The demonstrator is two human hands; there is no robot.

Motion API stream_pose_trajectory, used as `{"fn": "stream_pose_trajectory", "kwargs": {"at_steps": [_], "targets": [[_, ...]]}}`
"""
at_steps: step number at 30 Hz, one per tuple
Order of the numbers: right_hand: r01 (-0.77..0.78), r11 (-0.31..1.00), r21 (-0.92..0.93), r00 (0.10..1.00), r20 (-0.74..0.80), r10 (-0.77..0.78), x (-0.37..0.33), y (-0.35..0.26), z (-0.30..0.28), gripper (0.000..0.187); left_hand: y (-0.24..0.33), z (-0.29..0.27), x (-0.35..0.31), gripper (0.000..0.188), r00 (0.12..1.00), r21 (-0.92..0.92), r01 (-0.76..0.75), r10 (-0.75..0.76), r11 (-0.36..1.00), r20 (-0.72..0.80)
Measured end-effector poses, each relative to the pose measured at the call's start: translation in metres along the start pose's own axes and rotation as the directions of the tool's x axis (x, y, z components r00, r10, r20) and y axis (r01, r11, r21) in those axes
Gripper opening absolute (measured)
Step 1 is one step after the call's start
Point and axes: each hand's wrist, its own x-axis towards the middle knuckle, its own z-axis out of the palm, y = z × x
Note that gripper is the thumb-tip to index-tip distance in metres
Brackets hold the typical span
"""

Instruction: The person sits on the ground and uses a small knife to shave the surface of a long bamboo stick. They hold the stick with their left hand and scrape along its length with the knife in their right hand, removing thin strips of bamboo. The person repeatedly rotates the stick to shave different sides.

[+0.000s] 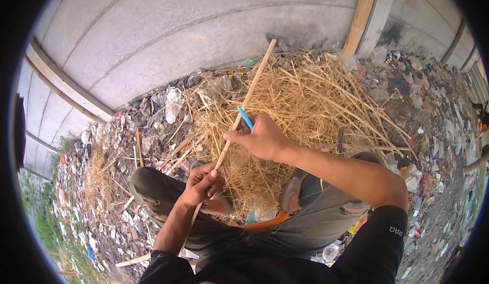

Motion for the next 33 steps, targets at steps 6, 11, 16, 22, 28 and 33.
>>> {"fn": "stream_pose_trajectory", "kwargs": {"at_steps": [6, 11, 16, 22, 28, 33], "targets": [[0.036, 0.974, 0.225, 0.941, -0.335, 0.042, 0.036, -0.016, -0.084, 0.027, -0.013, -0.006, -0.024, 0.043, 0.999, 0.066, 0.053, -0.053, 0.996, 0.010], [0.066, 0.977, 0.201, 0.894, -0.446, 0.032, 0.036, -0.024, -0.122, 0.027, -0.018, -0.002, -0.039, 0.041, 0.999, 0.098, 0.054, -0.053, 0.994, -0.013], [-0.018, 0.986, 0.164, 0.930, -0.360, 0.077, 0.026, -0.028, -0.101, 0.025, -0.019, 0.002, -0.034, 0.036, 0.998, 0.054, -0.016, 0.020, 0.998, -0.066], [0.003, 1.000, 0.025, 0.987, -0.160, 0.001, 0.013, -0.014, -0.031, 0.027, -0.014, 0.009, -0.022, 0.035, 0.985, 0.073, -0.064, 0.075, 0.995, -0.152], [0.001, 0.997, -0.081, 0.999, -0.054, -0.005, 0.011, -0.010, -0.019, 0.026, -0.003, 0.031, -0.003, 0.039, 0.977, 0.020, -0.090, 0.092, 0.996, -0.190], [0.008, 1.000, 0.002, 0.982, -0.190, -0.008, 0.019, -0.032, -0.047, 0.025, -0.005, 0.029, -0.003, 0.038, 0.984, 0.049, -0.115, 0.121, 0.992, -0.133]]}}
